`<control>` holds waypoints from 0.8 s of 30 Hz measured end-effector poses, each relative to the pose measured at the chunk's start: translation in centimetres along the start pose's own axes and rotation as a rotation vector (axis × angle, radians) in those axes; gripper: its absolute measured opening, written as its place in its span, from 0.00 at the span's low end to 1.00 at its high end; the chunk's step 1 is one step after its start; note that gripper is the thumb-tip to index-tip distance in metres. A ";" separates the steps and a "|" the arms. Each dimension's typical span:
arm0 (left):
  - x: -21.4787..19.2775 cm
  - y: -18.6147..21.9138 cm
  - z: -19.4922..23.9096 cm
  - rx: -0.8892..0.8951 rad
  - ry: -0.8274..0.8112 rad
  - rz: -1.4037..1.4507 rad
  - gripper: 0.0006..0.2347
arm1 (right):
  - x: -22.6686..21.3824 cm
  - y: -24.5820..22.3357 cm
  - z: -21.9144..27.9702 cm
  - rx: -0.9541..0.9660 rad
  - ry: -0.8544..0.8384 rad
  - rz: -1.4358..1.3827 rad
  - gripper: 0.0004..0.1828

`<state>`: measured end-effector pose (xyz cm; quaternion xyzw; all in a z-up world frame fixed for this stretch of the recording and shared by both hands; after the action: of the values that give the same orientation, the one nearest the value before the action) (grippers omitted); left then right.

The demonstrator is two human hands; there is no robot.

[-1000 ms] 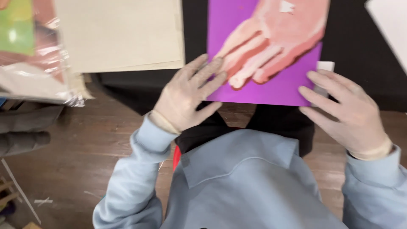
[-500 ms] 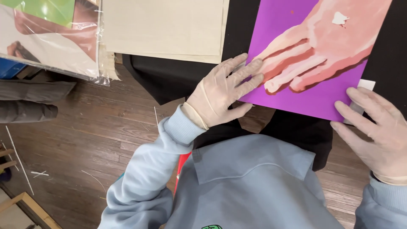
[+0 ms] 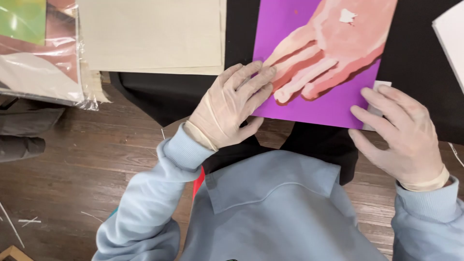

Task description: The recorder is mounting a piece of artwork onto a backing board using a grid guide and clamps.

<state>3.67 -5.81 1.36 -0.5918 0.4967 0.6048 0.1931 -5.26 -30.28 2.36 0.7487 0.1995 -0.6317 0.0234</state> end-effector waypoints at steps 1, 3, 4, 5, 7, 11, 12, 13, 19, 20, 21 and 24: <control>-0.2 0.2 -0.3 0.039 -0.029 -0.025 0.27 | 0.0 -0.2 -0.3 -0.042 -0.013 0.011 0.23; -0.1 0.2 -0.5 0.072 -0.045 -0.055 0.28 | -0.1 -0.1 -0.8 -0.055 -0.028 -0.004 0.23; 0.0 0.3 -0.7 0.096 -0.059 -0.086 0.28 | -0.1 -0.1 -1.0 -0.076 -0.048 -0.022 0.23; -0.2 0.3 -0.8 0.104 -0.056 -0.087 0.28 | -0.3 0.0 -1.2 -0.072 -0.044 -0.016 0.23; -0.3 0.4 -0.9 0.139 -0.072 -0.126 0.28 | -0.2 0.1 -1.4 -0.092 -0.098 -0.036 0.22; -0.6 0.7 -1.6 0.167 -0.098 -0.165 0.30 | -0.2 0.1 -1.7 -0.115 -0.126 0.025 0.23; -0.8 0.8 -1.9 0.164 -0.114 -0.169 0.30 | -0.3 -0.1 -1.9 -0.122 -0.131 0.012 0.24; -0.9 1.0 -2.3 0.164 -0.128 -0.173 0.31 | -0.5 -0.2 -2.0 -0.128 -0.136 0.002 0.26; -1.4 1.7 -3.9 0.179 -0.162 -0.110 0.32 | -0.4 -0.2 -2.7 -0.147 -0.158 -0.095 0.26; -1.3 1.7 -4.1 0.188 -0.163 -0.112 0.32 | -0.3 -0.1 -2.7 -0.140 -0.152 -0.091 0.26; -1.1 1.5 -4.2 0.176 -0.170 -0.103 0.29 | -0.4 0.0 -2.6 -0.144 -0.140 -0.104 0.27; -0.6 1.4 -4.7 0.174 -0.156 -0.102 0.22 | -0.6 -0.1 -2.7 -0.150 -0.127 -0.116 0.29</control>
<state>5.16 -10.11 3.35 -0.5487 0.5000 0.5928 0.3124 -2.83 -29.61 3.49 0.6906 0.2872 -0.6615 0.0554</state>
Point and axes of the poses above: each hand's wrist, its own z-axis away from the middle knuckle, its own x-axis out of the palm, y = z × x, the point moved 7 cm from there along -z, towards the middle knuckle, and after that the axes turned 1 degree about z, right-handed, at the moved point
